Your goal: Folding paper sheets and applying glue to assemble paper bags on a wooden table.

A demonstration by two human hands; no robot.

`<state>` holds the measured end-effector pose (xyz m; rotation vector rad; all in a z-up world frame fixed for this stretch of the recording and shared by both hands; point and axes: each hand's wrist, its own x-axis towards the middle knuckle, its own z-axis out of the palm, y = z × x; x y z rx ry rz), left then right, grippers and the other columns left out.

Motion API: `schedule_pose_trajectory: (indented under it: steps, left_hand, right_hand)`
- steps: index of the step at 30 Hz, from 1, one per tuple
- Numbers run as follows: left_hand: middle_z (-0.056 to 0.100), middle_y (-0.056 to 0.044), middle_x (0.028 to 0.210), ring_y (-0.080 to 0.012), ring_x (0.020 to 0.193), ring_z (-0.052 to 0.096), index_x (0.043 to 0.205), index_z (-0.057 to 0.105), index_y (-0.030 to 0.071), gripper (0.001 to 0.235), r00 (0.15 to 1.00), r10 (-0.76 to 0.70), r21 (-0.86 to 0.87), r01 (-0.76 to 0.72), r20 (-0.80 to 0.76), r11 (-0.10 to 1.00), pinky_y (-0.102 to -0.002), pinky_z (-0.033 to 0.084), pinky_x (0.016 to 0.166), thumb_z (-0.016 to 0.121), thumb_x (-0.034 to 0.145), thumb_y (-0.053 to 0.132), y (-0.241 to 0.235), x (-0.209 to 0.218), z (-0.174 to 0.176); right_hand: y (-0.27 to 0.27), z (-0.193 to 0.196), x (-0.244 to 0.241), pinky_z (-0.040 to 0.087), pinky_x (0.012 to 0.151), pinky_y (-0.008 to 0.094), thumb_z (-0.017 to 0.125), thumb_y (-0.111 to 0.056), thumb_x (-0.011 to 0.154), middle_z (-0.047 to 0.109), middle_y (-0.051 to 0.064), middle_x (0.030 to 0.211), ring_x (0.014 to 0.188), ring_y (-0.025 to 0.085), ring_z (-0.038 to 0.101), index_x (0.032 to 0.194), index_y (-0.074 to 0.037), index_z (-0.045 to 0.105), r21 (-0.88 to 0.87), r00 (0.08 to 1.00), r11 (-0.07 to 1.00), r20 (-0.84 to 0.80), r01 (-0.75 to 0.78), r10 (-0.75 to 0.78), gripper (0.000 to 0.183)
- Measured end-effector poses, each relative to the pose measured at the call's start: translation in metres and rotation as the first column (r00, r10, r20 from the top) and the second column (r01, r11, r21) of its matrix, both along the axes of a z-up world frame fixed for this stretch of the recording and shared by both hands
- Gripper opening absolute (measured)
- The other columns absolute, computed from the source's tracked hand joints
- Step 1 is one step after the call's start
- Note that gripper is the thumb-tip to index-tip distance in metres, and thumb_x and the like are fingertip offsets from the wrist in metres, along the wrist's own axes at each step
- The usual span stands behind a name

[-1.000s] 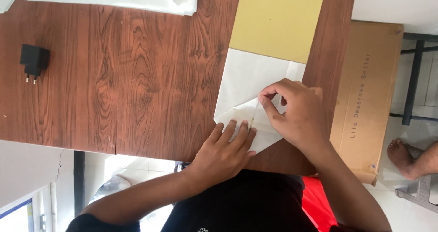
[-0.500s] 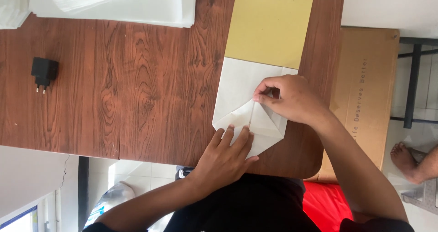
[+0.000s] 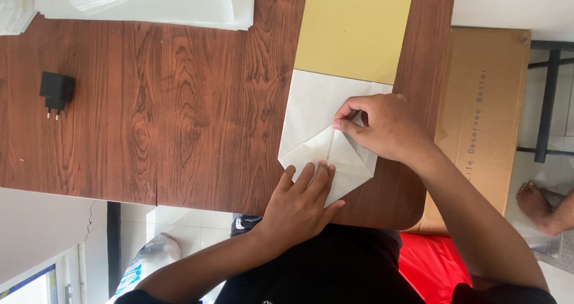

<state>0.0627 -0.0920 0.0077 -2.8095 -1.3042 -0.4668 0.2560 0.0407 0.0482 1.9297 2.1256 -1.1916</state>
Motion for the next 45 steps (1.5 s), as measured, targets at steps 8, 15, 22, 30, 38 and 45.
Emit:
schedule_pose_trajectory:
  steps: [8,15,22,30,38,45]
  left_hand:
    - [0.065,-0.012,0.128,-0.0267,0.115,0.062,0.133,0.064,-0.003,0.058,0.999,0.042,-0.004,-0.042,-0.003,0.999,-0.045,0.05,0.091,0.052,0.106,0.047,-0.003,0.006,0.002]
    - [0.065,-0.014,0.125,-0.0283,0.129,0.058,0.126,0.067,-0.002,0.048,0.999,0.043,-0.031,-0.042,0.006,0.999,-0.046,0.051,0.099,0.06,0.103,0.04,-0.004,0.009,0.003]
    - [0.064,-0.02,0.121,-0.0429,0.135,0.055,0.12,0.068,-0.006,0.043,0.992,-0.021,-0.049,0.027,0.127,0.998,-0.053,0.043,0.116,0.061,0.104,0.033,0.003,0.007,-0.004]
    - [0.064,-0.018,0.12,-0.0428,0.136,0.055,0.123,0.066,-0.006,0.048,0.998,-0.028,-0.037,0.03,0.059,0.999,-0.049,0.042,0.118,0.06,0.104,0.037,0.0,0.008,-0.007]
    - [0.061,-0.017,0.121,-0.0435,0.139,0.053,0.117,0.069,0.001,0.045,0.999,0.01,-0.005,-0.011,-0.035,1.0,-0.05,0.04,0.121,0.069,0.097,0.042,-0.005,0.016,-0.015]
    - [0.059,-0.017,0.133,-0.0348,0.129,0.061,0.14,0.057,-0.003,0.055,0.988,0.078,0.033,-0.074,-0.13,0.997,-0.044,0.038,0.123,0.053,0.107,0.041,-0.012,0.02,-0.01]
  right_hand:
    - [-0.036,0.007,-0.005,0.032,0.085,0.044,0.07,-0.03,0.093,0.077,-0.018,0.089,0.07,0.014,0.066,0.086,-0.028,0.074,0.354,0.998,0.933,0.031,-0.06,0.052,0.008]
    - [-0.062,0.003,-0.01,0.031,0.077,0.04,0.067,-0.025,0.098,0.072,-0.016,0.084,0.07,0.014,0.06,0.088,-0.029,0.067,0.602,0.992,0.79,0.11,-0.113,0.059,0.01]
    - [-0.024,-0.001,-0.003,0.031,0.097,0.042,0.059,-0.029,0.099,0.073,-0.016,0.085,0.074,0.011,0.064,0.092,-0.026,0.069,0.15,0.995,0.988,-0.096,0.031,-0.017,0.012]
    - [-0.016,0.003,-0.006,0.032,0.093,0.045,0.067,-0.044,0.094,0.077,-0.018,0.094,0.091,0.013,0.063,0.092,-0.031,0.078,0.121,0.991,0.983,0.033,-0.135,0.132,0.016]
    - [-0.058,-0.003,-0.007,0.03,0.079,0.042,0.079,-0.032,0.094,0.073,-0.018,0.088,0.074,0.015,0.054,0.089,-0.032,0.08,0.686,0.964,0.676,0.19,-0.267,0.188,0.005]
    - [-0.1,0.0,-0.022,0.03,0.083,0.04,0.084,-0.017,0.096,0.073,-0.018,0.094,0.073,0.015,0.05,0.091,-0.03,0.081,0.878,0.972,0.419,0.225,-0.233,0.069,0.015]
